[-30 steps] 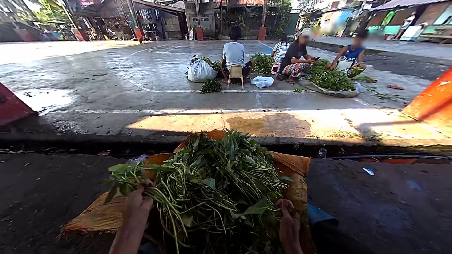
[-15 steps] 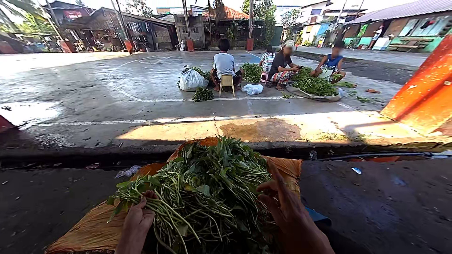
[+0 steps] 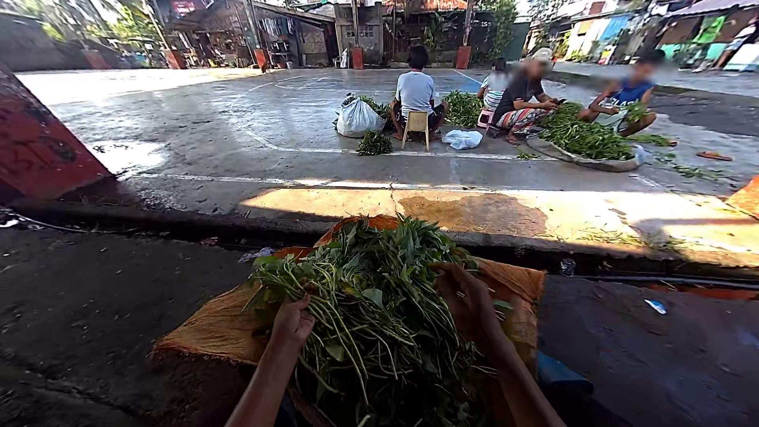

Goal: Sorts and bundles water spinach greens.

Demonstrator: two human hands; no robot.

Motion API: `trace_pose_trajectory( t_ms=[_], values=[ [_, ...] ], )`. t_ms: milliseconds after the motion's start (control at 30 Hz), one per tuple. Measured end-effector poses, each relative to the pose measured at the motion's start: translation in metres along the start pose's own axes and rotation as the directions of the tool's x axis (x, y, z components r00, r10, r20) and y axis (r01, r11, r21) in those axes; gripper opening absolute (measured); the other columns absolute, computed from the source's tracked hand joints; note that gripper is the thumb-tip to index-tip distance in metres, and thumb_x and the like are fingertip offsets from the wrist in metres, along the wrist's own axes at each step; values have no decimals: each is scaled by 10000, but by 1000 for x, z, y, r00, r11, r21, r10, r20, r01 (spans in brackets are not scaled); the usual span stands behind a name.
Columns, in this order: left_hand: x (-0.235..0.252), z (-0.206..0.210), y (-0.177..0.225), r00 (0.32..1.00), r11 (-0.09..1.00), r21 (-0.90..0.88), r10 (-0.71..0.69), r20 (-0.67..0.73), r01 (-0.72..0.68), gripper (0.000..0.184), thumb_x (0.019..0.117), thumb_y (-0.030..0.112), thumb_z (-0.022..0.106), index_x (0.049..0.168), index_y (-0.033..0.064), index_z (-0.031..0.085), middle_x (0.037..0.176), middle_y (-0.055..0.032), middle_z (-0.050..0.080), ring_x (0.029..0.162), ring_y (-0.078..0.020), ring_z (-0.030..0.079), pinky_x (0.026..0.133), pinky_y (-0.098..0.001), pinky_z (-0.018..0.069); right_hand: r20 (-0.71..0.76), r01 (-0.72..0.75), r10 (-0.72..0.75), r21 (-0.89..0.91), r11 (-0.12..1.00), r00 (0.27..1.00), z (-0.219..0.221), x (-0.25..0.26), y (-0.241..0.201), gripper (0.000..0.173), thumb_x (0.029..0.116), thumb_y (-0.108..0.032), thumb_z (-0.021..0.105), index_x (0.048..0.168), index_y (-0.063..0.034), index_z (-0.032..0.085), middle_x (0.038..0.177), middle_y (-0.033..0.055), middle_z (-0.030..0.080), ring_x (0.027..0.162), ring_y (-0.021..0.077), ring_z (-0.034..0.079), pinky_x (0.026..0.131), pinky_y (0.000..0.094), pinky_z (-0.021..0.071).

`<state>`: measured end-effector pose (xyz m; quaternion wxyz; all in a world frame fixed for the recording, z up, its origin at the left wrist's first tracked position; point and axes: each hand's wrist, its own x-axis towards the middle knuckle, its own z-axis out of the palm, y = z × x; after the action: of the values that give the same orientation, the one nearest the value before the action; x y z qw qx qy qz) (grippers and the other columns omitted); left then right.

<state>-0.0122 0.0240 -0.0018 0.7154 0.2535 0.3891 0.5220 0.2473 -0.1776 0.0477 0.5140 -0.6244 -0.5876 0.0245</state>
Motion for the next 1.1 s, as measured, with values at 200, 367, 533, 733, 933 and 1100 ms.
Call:
trace_pose_trajectory(
  t_ms=[200,367,533,733,933,1100],
  values=[
    [-8,13,-13,993,994,36,-101,64,99,211,1056,-53,364,1204,73,444,893,-66,612,741,-167,668,701,-329,609,377,-322,496,-437,840,782,96,-9,94,363,1038,-126,502,1359,2,610,1363,237,588,1251,364,599,1074,469,477],
    [-9,19,-24,985,989,32,-148,88,146,201,1063,-33,381,1235,53,439,941,-91,633,762,-189,684,699,-335,610,261,-408,719,-677,612,644,101,0,126,417,1037,-137,458,1432,-14,512,1356,246,603,1257,404,603,1017,546,499],
    [-14,21,-27,972,983,71,-180,151,171,239,1057,-48,395,1278,39,420,1059,-140,678,863,-223,720,778,-351,613,80,-560,577,-159,813,813,56,-17,116,332,1023,-180,602,1263,42,662,1032,215,721,950,324,699,924,499,534],
    [-25,28,-32,953,965,148,-241,184,216,271,1045,-68,409,1298,28,427,1029,-149,696,882,-237,726,807,-373,611,-89,-422,475,341,840,875,52,-84,53,444,913,-90,636,1328,56,584,799,5,638,668,42,594,648,215,523],
    [-27,26,-48,932,925,251,-330,152,287,226,1025,-81,460,1233,5,483,1012,-128,690,844,-205,714,784,-342,605,53,-334,338,364,869,940,93,-137,32,324,888,-3,665,1206,54,699,868,51,714,727,36,639,710,213,555],
    [-29,25,-53,899,868,375,-408,159,327,228,1023,-82,451,1229,16,454,1132,-144,668,903,-205,706,797,-334,593,118,-203,186,147,968,975,111,-153,25,287,872,-68,689,1142,-21,773,881,130,744,800,242,694,785,399,571]
  ],
)
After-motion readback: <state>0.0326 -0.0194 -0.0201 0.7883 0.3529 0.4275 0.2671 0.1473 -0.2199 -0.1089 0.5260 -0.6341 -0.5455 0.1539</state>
